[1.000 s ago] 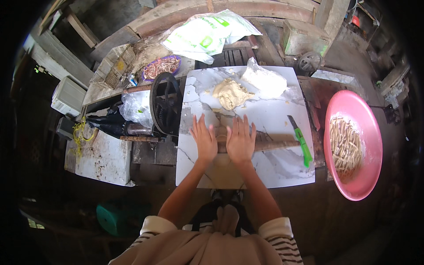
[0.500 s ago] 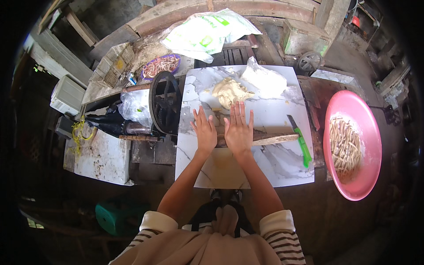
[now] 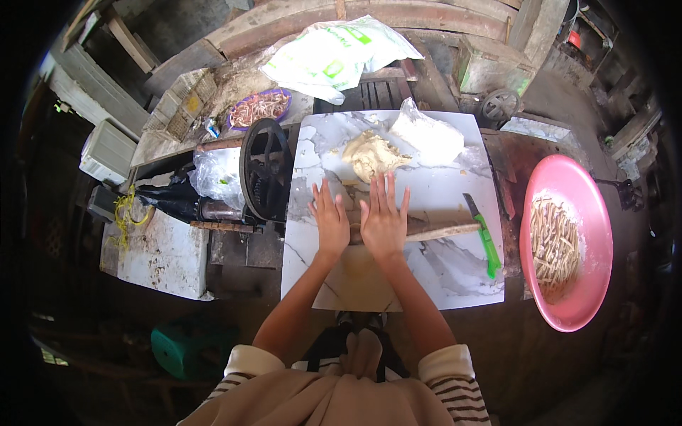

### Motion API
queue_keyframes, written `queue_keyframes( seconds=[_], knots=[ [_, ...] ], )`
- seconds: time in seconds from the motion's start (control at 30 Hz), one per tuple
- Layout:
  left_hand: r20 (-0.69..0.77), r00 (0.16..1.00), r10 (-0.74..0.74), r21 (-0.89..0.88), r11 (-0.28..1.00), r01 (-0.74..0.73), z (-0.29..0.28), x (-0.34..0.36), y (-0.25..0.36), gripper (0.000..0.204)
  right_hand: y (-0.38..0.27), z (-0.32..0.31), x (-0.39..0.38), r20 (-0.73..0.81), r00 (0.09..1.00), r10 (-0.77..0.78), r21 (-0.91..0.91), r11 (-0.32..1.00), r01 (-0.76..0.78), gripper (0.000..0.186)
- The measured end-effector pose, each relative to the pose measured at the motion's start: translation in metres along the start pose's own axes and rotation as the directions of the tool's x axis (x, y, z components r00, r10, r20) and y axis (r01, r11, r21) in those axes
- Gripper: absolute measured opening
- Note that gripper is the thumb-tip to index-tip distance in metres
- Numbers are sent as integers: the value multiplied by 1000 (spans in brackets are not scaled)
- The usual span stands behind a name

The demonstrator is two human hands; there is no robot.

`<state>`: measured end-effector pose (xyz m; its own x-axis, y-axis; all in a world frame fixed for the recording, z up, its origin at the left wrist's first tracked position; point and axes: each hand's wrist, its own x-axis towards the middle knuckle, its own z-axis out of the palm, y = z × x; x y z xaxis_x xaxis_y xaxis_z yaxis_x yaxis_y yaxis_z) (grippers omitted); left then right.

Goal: The person kneads dough on a white marble table, rolls it into a log, and cuts it into small pieces. They then roll each piece flat with a wooden rolling pin and cut the flattened dough into strips using a green utility knife. The strips are placed into a pink bowl.

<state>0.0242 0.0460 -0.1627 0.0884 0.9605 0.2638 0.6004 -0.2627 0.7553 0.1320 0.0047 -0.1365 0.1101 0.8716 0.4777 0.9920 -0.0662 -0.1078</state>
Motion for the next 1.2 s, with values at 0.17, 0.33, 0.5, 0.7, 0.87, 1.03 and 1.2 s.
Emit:
queue_keyframes(
  seconds=[0.17,0.33,0.5,0.7,0.87,1.03,1.2],
  knots=[
    [6,1000,11,35,999,-11,2,-5,-1,51,1,4,-4,17,1000,10,6,1000,-11,50],
    [38,999,15,-8,1000,-14,-10,-49,2,50,-4,-8,-47,75,997,10,7,1000,-11,49],
    [26,1000,18,-29,999,-17,-2,-17,-2,49,-2,-3,-15,47,999,-19,-14,1000,19,49],
    [63,998,-14,10,1000,13,6,0,-9,47,-1,8,0,11,1000,-1,14,1000,1,47],
    [104,990,92,43,994,-97,-9,-44,-4,47,-2,-1,-51,54,998,-33,42,999,31,48],
    [165,980,106,14,994,-110,-27,-77,-1,48,-1,-26,-79,131,987,-93,199,978,65,50],
    [251,957,143,-83,989,-126,-47,-93,2,44,19,-53,-82,158,934,-321,286,920,268,55]
  ],
)
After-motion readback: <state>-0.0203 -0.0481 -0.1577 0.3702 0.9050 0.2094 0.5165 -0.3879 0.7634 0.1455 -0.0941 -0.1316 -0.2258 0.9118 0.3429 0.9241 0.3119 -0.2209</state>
